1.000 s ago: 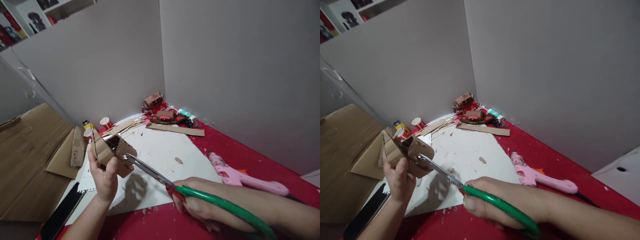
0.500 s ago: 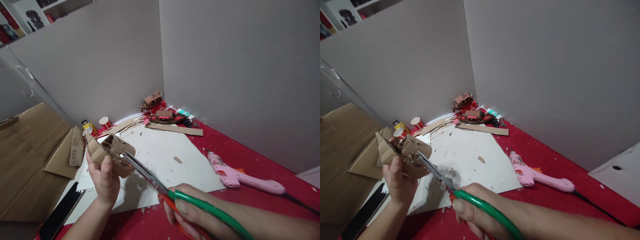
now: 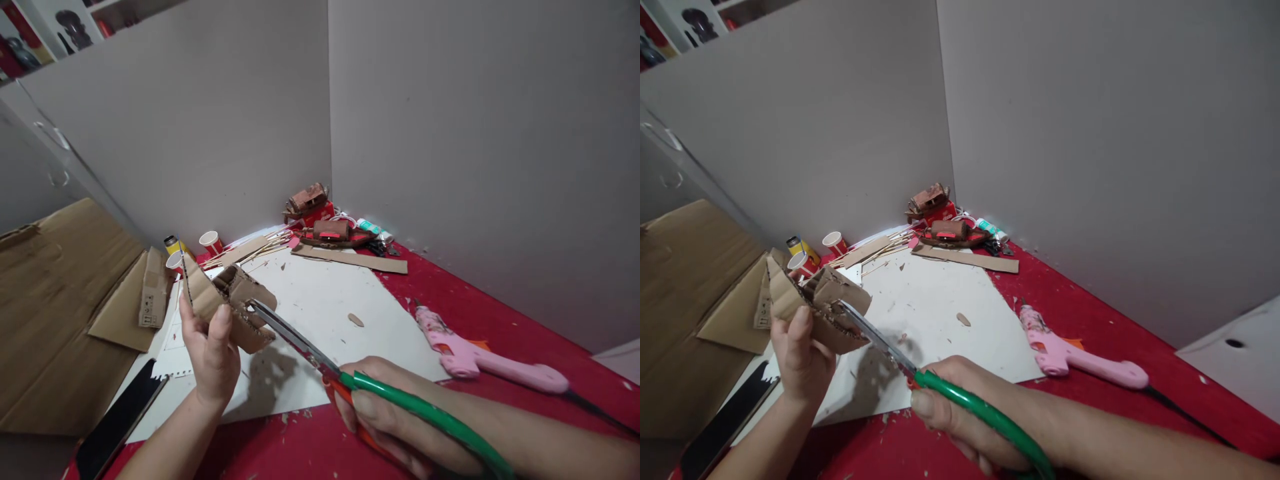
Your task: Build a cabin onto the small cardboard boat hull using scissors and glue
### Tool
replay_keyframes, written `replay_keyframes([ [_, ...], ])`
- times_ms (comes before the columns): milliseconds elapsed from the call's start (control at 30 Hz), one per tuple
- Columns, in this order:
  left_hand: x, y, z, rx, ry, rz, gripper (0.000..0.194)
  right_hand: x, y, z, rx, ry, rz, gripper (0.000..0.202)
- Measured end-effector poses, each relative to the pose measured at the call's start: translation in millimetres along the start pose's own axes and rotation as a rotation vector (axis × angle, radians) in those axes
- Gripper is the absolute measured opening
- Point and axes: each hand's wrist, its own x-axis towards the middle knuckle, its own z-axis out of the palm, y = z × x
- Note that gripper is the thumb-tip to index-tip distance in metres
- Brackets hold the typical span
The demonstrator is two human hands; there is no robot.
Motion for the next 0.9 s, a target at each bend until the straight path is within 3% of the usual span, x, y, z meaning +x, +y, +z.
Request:
replay_keyframes([
  [133, -1, 1, 3.2, -0.048, 0.006, -0.043, 0.063, 0, 3, 7, 0.012, 0.023, -0.024, 0.081],
  [467, -3, 2, 5.2, -0.123, -0.006, -0.027, 0.043, 4, 14, 9, 0.045, 0.057, -0.243, 0.064],
  [700, -4, 5, 4.0, -0.141, -0.049, -0.004, 0.05, -6, 4, 10, -0.073, 0.06, -0.186, 0.068],
  [900, -2, -1, 1.6, -0.166, -0.051, 0.031, 0.049, -8, 3, 14, 0.018, 0.006, -0.055, 0.08],
])
